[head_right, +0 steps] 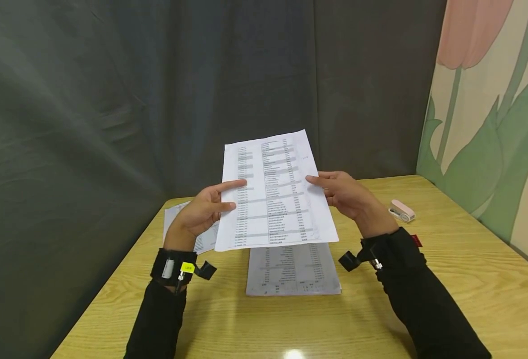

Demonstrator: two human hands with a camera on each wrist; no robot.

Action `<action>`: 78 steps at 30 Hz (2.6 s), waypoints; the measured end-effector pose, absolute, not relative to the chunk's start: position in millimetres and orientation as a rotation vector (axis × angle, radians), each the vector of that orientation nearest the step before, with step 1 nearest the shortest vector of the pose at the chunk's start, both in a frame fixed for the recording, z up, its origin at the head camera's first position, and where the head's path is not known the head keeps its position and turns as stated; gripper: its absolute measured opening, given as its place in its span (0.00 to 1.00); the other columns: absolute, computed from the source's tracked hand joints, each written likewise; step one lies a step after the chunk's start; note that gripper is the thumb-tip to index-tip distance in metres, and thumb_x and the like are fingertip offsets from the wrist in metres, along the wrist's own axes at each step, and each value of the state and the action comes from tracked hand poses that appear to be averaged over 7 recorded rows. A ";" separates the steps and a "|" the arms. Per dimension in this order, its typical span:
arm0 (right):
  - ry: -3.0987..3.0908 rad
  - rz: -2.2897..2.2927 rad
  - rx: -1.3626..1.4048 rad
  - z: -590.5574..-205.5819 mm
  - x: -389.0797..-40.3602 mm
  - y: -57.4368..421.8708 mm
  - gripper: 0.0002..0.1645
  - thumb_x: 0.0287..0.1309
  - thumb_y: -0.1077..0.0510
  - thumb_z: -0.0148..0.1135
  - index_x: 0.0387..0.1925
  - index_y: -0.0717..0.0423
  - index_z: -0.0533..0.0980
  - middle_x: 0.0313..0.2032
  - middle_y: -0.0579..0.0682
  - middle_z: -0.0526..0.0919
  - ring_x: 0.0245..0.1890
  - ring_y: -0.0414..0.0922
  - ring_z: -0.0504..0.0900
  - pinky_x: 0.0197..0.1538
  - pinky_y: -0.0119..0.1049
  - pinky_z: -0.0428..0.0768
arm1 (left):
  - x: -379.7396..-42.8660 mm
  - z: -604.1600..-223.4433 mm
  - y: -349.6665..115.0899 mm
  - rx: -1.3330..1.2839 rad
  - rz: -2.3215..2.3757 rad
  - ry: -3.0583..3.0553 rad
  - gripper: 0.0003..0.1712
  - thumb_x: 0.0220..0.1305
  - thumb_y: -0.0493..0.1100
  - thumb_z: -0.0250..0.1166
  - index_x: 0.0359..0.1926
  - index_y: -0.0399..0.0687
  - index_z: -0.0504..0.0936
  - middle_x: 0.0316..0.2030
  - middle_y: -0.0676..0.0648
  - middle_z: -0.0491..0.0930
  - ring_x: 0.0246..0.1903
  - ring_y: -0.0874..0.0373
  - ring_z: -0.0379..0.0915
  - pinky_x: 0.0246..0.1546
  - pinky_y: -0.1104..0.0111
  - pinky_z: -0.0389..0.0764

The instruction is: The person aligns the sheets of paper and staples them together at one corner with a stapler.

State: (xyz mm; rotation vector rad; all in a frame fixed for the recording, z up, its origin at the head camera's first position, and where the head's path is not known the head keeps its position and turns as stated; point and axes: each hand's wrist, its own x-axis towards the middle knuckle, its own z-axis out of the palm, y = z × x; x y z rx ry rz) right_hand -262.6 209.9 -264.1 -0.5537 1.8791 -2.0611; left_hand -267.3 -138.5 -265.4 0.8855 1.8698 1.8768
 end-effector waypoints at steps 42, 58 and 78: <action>2.228 -1.935 -0.485 -270.5 -269.1 224.7 0.35 0.71 0.53 0.58 0.71 0.68 0.62 0.46 0.38 0.86 0.43 0.45 0.88 0.51 0.35 0.85 | -278.9 -276.2 -132.0 0.522 2.045 2.102 0.21 0.73 0.37 0.56 0.62 0.31 0.75 0.41 0.49 0.88 0.33 0.59 0.87 0.32 0.70 0.84; 2.250 -1.887 -0.439 -277.2 -272.0 228.1 0.34 0.72 0.54 0.56 0.71 0.67 0.61 0.43 0.35 0.85 0.43 0.40 0.87 0.50 0.31 0.84 | -283.1 -283.2 -122.7 0.338 2.000 2.258 0.20 0.75 0.45 0.57 0.55 0.33 0.82 0.46 0.39 0.86 0.31 0.60 0.86 0.33 0.70 0.85; 2.340 -1.765 -0.375 -290.7 -283.7 238.1 0.38 0.71 0.49 0.57 0.75 0.59 0.58 0.49 0.41 0.83 0.44 0.43 0.86 0.50 0.31 0.83 | -287.6 -294.2 -114.1 0.354 1.841 2.331 0.17 0.73 0.42 0.59 0.54 0.34 0.83 0.50 0.34 0.84 0.30 0.56 0.85 0.37 0.63 0.87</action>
